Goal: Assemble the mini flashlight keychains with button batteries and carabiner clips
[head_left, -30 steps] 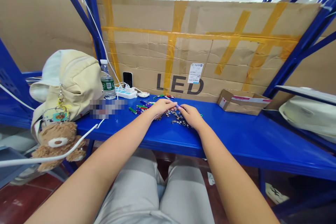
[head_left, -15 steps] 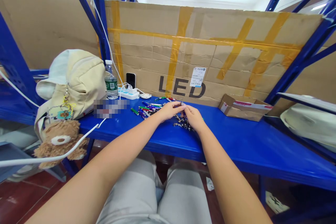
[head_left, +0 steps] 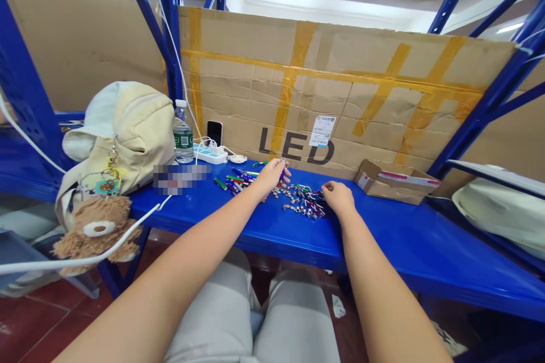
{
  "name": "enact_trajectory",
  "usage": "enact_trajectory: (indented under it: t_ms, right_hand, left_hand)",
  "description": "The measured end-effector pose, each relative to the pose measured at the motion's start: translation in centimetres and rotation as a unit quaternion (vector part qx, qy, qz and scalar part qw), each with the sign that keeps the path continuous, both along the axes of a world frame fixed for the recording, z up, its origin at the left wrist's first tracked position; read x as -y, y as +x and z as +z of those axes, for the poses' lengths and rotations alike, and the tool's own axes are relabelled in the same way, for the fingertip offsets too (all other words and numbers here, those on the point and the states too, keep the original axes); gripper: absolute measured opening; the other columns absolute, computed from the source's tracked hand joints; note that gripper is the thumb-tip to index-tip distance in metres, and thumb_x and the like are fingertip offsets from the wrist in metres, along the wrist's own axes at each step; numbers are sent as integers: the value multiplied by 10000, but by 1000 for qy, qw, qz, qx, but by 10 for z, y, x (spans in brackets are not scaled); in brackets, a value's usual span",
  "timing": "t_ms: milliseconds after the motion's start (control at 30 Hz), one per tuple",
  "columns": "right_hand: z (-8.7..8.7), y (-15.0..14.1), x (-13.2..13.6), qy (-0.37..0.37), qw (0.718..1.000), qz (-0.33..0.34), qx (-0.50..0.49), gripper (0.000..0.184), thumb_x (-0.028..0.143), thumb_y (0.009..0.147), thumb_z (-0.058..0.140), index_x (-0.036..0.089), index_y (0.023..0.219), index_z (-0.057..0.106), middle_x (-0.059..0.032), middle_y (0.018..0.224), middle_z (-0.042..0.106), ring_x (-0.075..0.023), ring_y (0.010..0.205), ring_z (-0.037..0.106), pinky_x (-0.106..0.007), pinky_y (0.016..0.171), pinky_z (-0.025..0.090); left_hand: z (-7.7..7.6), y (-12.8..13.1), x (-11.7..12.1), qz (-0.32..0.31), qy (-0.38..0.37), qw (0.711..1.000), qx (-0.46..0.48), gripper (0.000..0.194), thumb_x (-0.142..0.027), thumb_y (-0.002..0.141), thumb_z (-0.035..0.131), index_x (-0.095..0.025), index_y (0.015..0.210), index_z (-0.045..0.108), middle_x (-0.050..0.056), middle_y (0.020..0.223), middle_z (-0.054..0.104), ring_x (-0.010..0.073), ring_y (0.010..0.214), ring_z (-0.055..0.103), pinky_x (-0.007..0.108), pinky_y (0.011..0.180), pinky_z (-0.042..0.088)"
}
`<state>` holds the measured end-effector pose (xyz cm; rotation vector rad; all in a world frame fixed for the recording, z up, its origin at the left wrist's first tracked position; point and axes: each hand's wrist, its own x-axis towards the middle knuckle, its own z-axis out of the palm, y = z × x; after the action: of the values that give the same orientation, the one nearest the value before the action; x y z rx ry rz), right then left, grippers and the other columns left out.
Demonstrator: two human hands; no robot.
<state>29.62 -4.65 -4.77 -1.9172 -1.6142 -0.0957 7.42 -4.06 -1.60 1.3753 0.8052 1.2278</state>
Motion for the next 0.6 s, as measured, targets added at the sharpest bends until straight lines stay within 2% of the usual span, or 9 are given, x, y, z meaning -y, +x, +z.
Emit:
enact_trajectory:
  t_ms: [167,367,433,533,600]
  right_hand:
    - [-5,-1,-15,-58,996,35,61,201,345,719,615,256,851,739,-109,993,654,-270,918,581,-408,774,448]
    - [-5,3,-23,-95,993,25,60,148,326,724,643,204,721,726,-112,900,671,-243,836,592,-347,729,439]
    - [-2,4,-21,-74,996,27,51,171,332,759,612,194,732,710,-112,926,670,-240,857,588,-332,730,429]
    - [6,0,-12,-8,999,27,37,250,355,855,490,176,851,665,-120,1025,648,-237,945,563,-321,765,412]
    - [12,-9,-3,29,998,47,24,288,381,893,424,172,899,621,-101,975,654,-209,917,565,-295,759,408]
  left_hand:
    - [-2,1,-1,1,7,1000,-21,168,-284,918,417,-157,942,525,-5,725,547,81,532,528,182,470,397]
    - [-2,2,-2,-9,27,997,-76,169,-263,925,386,-152,944,512,9,762,556,80,541,537,182,471,410]
    - [-2,2,-2,-6,31,995,-96,169,-256,927,367,-154,948,499,8,771,552,78,540,529,187,477,410]
    - [-3,0,-3,12,48,990,-130,182,-243,928,329,-162,944,491,-15,721,514,78,509,477,203,493,395]
    - [-5,-1,-4,30,61,987,-146,163,-250,914,361,-168,882,499,-30,674,480,85,517,443,212,521,377]
